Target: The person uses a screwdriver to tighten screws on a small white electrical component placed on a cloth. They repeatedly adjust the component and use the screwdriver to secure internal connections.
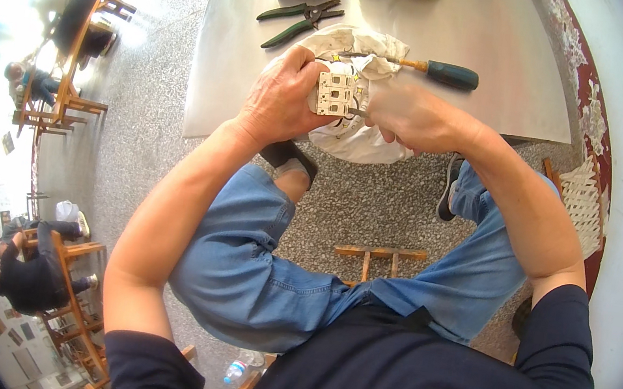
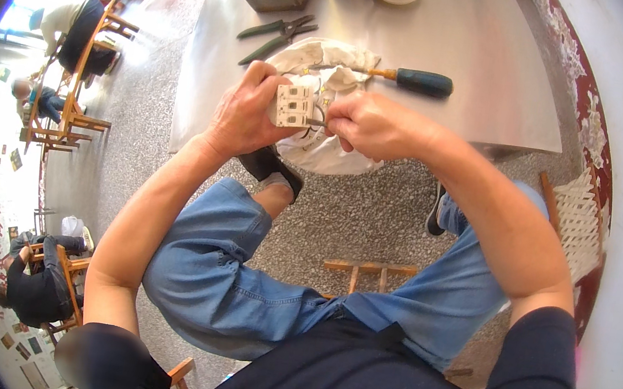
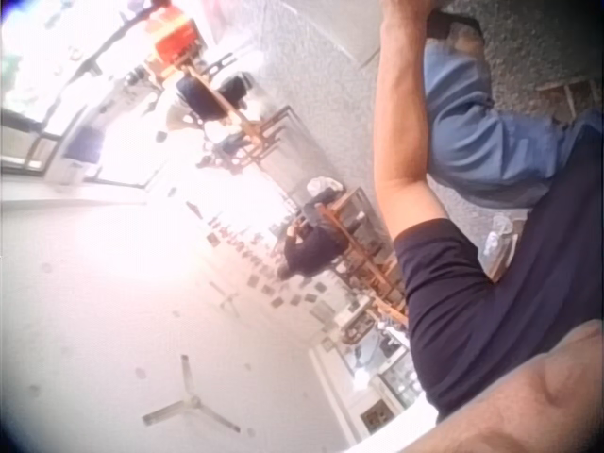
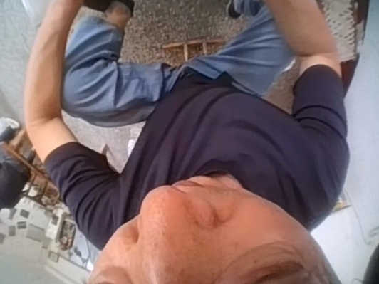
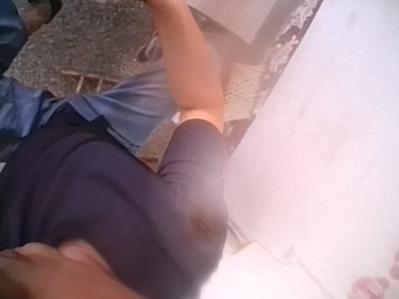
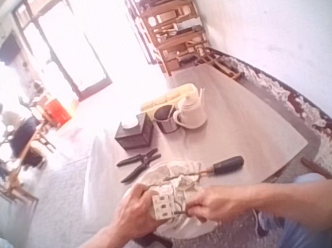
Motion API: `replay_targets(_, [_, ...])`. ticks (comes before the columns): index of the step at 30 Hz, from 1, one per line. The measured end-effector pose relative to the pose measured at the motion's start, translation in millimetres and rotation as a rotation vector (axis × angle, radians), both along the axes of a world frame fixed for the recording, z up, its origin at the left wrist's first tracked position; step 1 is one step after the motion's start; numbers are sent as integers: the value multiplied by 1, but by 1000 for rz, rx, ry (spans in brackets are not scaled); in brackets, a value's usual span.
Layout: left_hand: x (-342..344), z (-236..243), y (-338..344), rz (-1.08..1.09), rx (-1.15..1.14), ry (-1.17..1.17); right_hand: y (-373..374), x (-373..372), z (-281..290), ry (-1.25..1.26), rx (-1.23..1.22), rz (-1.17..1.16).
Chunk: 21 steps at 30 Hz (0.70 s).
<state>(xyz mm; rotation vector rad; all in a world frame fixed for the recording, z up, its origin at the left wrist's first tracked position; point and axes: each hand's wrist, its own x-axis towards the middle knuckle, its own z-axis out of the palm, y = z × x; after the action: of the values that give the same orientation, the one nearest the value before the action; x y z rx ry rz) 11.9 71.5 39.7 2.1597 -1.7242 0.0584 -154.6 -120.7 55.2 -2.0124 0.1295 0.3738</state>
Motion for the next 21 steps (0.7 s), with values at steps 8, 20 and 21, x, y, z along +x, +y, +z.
replay_targets(8, [2, 2, -4, -41, -17, -135, 11, 2, -20, -360, -317, -10])
replay_targets(20, [7, -19, -7, -17, -17, 57, 24, 11, -31, -405, -406, -129])
replay_targets(21, [7, -18, -6, 8, 29, 53, 24, 11, -32, -418, -419, -124])
